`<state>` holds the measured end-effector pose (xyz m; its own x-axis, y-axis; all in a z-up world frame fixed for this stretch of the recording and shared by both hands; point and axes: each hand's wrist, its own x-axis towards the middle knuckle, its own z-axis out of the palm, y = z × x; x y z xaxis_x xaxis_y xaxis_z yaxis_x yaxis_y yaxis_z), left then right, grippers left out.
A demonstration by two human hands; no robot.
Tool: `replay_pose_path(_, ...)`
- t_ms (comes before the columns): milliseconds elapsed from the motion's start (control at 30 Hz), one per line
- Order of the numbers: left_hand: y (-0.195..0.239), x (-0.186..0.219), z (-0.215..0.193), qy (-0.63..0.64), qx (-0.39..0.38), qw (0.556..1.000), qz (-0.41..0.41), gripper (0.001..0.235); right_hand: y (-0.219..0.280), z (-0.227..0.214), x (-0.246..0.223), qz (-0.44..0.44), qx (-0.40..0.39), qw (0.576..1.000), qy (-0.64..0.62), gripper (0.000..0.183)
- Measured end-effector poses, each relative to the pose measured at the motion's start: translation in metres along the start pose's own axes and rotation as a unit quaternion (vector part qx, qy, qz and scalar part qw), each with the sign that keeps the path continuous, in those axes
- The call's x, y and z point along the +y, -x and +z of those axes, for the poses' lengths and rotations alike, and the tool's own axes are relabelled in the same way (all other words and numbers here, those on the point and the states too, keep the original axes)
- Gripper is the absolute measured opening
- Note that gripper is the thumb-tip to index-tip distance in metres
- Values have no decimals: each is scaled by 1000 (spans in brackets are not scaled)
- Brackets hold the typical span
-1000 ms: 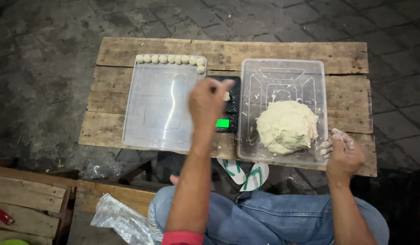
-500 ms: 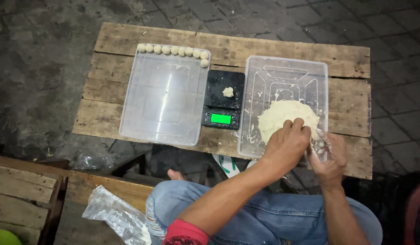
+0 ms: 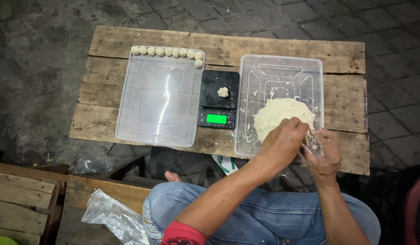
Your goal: The person portions dough into small balls, weighs each piece on a digital scale, and places the finished balls into a clear plastic tray. The process is repeated continuously throughout the clip.
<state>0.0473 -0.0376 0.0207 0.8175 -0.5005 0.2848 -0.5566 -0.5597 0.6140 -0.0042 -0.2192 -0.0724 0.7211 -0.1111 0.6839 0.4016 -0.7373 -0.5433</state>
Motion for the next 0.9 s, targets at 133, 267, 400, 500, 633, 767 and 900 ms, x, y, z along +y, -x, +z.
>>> replay_pose_path(133, -15, 2, -60, 88, 5, 993, -73, 36, -9, -5, -15, 38, -30, 999, -18, 49)
replay_pose_path(267, -24, -30, -102, 103, 110, 976, -154, 35, -27, -7, -41, 59, -28, 997, -46, 50)
replay_pose_path(400, -14, -115, -116, -28, 200, 967, -158, 28, -23, -7, -36, 44, -30, 998, -41, 47)
replay_pose_path(500, -1, -162, -112, -101, 197, 939, -262, 32, -19, -8, -29, 43, -21, 996, -74, 47)
replay_pose_path(633, 2, -176, -98, -124, 166, 933, -292, 37, -14, -10, -23, 53, -4, 996, -74, 40)
replay_pose_path(767, -1, -170, -85, -130, 127, 932, -313, 36, -16, -11, -24, 50, 15, 995, -79, 35)
replay_pose_path(900, 0, -185, -74, -108, 134, 932, -317, 26, -15, -13, -24, 39, 24, 997, -68, 34)
